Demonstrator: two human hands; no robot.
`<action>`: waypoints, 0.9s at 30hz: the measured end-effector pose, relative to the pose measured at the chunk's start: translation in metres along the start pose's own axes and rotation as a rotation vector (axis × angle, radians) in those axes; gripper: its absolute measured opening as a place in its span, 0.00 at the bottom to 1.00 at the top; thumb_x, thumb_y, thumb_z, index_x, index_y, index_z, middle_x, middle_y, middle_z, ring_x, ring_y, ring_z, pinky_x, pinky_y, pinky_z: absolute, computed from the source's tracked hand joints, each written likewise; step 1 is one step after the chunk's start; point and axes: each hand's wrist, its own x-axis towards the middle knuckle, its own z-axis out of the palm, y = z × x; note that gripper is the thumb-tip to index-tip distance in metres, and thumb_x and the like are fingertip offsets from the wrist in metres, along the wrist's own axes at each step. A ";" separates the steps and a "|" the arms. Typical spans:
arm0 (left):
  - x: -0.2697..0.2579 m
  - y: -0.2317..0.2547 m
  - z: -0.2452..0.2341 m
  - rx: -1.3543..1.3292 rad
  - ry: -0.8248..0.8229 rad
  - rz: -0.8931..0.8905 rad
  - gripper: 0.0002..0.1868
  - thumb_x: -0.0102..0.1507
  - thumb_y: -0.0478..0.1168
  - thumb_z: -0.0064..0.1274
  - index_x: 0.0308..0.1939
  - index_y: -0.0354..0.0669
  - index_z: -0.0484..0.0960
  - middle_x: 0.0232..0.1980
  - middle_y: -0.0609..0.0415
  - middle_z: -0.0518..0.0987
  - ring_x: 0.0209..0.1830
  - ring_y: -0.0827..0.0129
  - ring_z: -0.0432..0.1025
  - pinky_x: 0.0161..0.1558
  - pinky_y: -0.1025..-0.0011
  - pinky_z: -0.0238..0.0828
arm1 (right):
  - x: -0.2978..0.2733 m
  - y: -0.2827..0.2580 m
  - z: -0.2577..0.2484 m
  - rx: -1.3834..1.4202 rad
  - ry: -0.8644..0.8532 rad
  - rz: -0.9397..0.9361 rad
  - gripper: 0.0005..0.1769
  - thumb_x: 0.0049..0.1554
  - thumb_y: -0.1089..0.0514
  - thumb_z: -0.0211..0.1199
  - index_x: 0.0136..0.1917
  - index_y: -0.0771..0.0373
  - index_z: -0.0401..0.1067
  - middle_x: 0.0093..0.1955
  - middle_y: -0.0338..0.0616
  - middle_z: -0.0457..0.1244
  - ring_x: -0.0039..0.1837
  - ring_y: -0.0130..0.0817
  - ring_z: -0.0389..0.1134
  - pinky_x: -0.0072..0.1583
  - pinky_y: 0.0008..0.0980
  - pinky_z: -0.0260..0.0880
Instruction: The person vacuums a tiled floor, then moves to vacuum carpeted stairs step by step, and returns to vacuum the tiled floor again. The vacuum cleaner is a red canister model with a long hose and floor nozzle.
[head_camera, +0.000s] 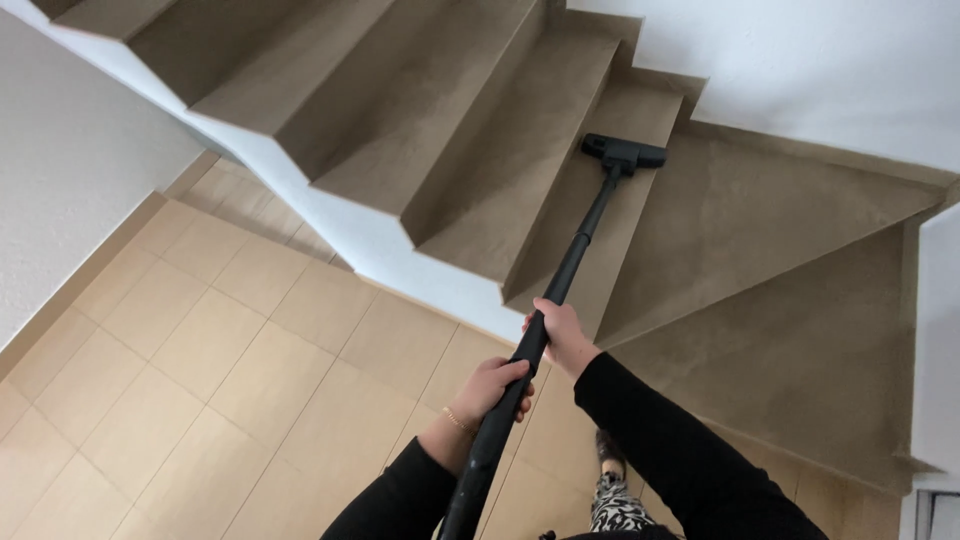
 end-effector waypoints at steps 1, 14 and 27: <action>0.025 -0.003 0.004 -0.001 -0.001 0.003 0.21 0.67 0.38 0.57 0.49 0.19 0.68 0.27 0.33 0.75 0.16 0.52 0.76 0.13 0.59 0.77 | 0.030 -0.004 -0.011 -0.002 -0.001 -0.003 0.16 0.61 0.57 0.60 0.47 0.76 0.63 0.33 0.53 0.61 0.35 0.43 0.70 0.44 0.40 0.76; 0.204 0.090 0.119 0.035 -0.009 0.008 0.18 0.66 0.39 0.56 0.42 0.19 0.74 0.22 0.33 0.76 0.15 0.53 0.76 0.16 0.59 0.78 | 0.219 -0.152 -0.064 -0.015 -0.054 0.063 0.15 0.62 0.59 0.60 0.51 0.75 0.62 0.38 0.53 0.62 0.38 0.42 0.69 0.46 0.43 0.76; 0.242 0.116 0.150 0.126 -0.008 0.047 0.14 0.63 0.36 0.54 0.40 0.21 0.74 0.25 0.34 0.77 0.16 0.57 0.76 0.18 0.62 0.79 | 0.270 -0.184 -0.081 0.006 -0.078 0.054 0.14 0.57 0.62 0.66 0.46 0.74 0.64 0.36 0.54 0.61 0.38 0.47 0.71 0.46 0.46 0.76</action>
